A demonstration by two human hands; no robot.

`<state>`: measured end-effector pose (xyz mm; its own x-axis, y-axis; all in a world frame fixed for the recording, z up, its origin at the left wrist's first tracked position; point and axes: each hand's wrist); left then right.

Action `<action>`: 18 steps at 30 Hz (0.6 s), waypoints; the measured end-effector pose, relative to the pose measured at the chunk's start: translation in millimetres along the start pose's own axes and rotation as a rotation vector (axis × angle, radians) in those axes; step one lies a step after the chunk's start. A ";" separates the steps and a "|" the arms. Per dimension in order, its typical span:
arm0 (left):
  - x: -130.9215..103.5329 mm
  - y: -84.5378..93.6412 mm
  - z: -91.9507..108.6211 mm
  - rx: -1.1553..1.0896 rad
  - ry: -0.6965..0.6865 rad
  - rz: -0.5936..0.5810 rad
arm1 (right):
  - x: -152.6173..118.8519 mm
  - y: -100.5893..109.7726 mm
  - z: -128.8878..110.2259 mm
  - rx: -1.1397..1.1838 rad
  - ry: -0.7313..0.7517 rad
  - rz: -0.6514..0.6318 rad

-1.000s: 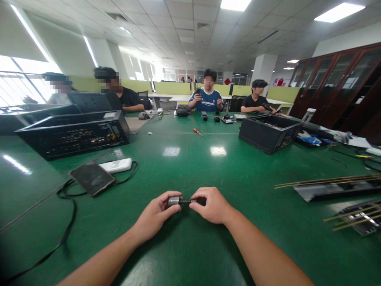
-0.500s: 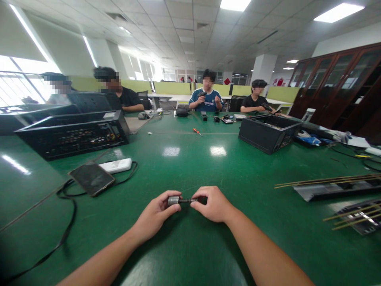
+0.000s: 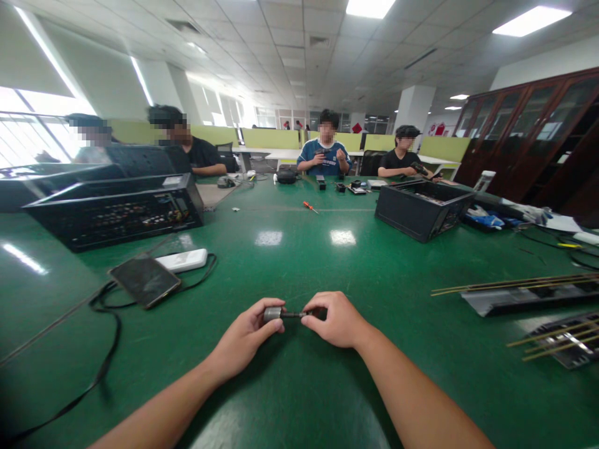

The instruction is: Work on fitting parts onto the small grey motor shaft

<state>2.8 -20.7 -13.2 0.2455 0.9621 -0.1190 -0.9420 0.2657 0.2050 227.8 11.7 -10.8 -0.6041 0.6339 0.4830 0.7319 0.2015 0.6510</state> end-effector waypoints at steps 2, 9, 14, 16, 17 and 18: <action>-0.6 -0.5 1.2 -0.005 0.004 0.001 | 0.0 0.3 -0.2 0.000 0.000 -0.004; -0.6 -1.0 3.5 -0.025 0.008 0.011 | 1.0 2.9 -1.5 -0.007 -0.010 0.001; -0.3 -0.3 3.9 -0.017 0.022 0.006 | 0.5 4.7 -2.6 -0.011 -0.012 -0.007; -0.3 0.1 3.9 -0.020 0.021 0.001 | -0.1 4.9 -2.5 -0.011 -0.012 -0.009; -0.4 0.2 4.0 -0.024 0.020 0.002 | -0.3 4.9 -2.4 -0.011 -0.012 -0.006; -0.5 0.2 4.3 -0.026 0.020 0.002 | -0.6 4.9 -2.1 -0.012 -0.012 -0.002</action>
<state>3.5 -20.9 -8.9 0.2388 0.9612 -0.1381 -0.9484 0.2614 0.1795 231.1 10.8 -6.6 -0.6020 0.6422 0.4746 0.7266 0.1941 0.6590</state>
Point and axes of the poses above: each hand's wrist, its own x-axis towards the middle knuckle, its own y-axis out of the back of the hand, z = x × y, and after that the axes turned 11 degrees about y, right-handed
